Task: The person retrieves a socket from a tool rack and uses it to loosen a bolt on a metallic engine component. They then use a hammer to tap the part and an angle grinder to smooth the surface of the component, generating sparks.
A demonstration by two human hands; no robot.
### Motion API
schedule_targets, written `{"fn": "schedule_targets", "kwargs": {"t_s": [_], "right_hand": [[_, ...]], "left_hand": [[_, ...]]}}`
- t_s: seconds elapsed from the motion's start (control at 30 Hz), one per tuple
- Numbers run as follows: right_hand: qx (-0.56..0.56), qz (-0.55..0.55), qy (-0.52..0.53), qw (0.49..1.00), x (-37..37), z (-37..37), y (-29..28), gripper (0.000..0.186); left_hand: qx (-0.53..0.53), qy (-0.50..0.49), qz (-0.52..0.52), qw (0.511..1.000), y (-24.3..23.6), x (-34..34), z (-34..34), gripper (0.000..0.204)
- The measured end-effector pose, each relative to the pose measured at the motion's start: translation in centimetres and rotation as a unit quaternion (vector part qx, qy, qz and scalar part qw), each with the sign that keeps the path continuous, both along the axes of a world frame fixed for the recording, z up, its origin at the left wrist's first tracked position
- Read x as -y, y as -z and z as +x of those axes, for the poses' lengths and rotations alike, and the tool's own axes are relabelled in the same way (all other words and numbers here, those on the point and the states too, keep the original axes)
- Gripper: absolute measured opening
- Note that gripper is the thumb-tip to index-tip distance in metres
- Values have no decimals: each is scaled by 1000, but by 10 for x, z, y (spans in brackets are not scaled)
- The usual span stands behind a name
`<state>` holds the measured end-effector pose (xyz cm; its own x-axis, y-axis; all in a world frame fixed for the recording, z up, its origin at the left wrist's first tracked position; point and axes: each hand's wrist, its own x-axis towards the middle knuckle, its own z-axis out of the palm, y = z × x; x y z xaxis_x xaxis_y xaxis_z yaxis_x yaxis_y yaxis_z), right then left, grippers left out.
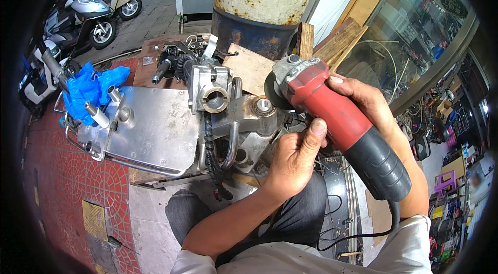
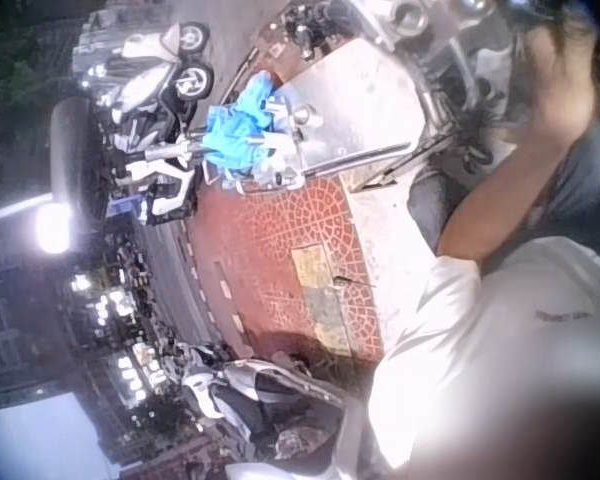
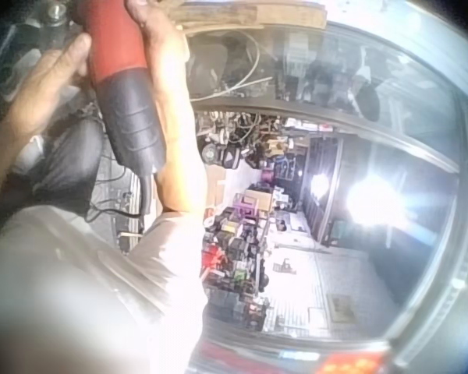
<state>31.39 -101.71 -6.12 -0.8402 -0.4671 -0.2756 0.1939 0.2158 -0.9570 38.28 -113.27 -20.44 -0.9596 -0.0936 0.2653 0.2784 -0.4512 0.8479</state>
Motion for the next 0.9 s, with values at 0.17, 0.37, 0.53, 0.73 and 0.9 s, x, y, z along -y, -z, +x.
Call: {"fn": "schedule_targets", "kwargs": {"t_s": [0.17,0.37,0.53,0.73,0.9], "right_hand": [[17,-10,7,1000,1,5,-3,49],[17,-22,-12,1000,-4,0,4,52],[17,-54,-8,998,-5,0,9,50],[10,-49,11,999,-1,14,2,50],[0,-49,31,998,1,20,1,49]], "left_hand": [[6,10,-7,1000,-2,2,3,65],[-8,6,0,1000,0,-2,3,64],[-14,17,-16,1000,1,-2,3,65],[-14,24,-14,1000,5,-2,3,65],[-14,23,-22,999,2,-1,6,66]]}}
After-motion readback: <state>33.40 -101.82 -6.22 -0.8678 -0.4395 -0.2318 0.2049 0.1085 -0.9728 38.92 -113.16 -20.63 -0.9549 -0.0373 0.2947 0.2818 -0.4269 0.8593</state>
